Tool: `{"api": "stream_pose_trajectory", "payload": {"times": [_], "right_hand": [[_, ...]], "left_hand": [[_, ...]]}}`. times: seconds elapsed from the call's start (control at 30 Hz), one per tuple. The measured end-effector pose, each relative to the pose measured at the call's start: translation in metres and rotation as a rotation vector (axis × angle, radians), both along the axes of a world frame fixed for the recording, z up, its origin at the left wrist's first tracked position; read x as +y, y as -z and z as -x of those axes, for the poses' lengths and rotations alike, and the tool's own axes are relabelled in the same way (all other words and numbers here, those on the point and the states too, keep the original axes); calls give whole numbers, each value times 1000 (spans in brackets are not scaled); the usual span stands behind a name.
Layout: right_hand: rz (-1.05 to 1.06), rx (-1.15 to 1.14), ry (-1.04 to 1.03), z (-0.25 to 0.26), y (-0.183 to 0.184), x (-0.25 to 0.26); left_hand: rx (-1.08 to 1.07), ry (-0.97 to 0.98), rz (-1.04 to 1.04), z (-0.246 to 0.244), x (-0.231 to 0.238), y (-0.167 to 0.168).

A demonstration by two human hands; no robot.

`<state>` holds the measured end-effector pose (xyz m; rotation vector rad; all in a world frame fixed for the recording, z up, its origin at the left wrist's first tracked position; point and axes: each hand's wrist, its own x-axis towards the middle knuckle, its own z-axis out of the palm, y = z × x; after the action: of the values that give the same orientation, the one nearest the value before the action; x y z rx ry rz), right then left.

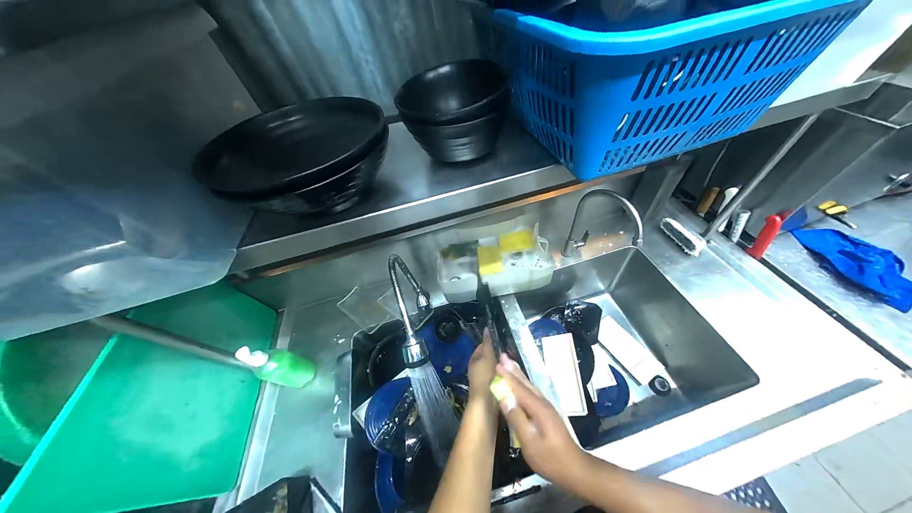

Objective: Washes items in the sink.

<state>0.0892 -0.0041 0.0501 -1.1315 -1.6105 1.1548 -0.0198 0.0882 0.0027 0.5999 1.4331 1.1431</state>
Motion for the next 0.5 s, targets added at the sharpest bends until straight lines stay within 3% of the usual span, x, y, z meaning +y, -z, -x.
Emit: {"api": "stream_pose_trajectory", "payload": {"times": [0.07, 0.17, 0.3, 0.4, 0.5], "right_hand": [[-62, -66, -23, 7, -3, 12], [-143, -184, 59, 12, -18, 76], [-155, -132, 215, 6, -48, 171], [100, 55, 338, 7, -66, 176], [188, 50, 358, 14, -51, 159]], "left_hand": [[-79, 35, -73, 3, -8, 1], [-183, 53, -39, -10, -26, -35], [-915, 272, 1, -19, -26, 0], [-1096, 413, -6, -13, -25, 15], [-1174, 477, 2, -2, -22, 29]]}}
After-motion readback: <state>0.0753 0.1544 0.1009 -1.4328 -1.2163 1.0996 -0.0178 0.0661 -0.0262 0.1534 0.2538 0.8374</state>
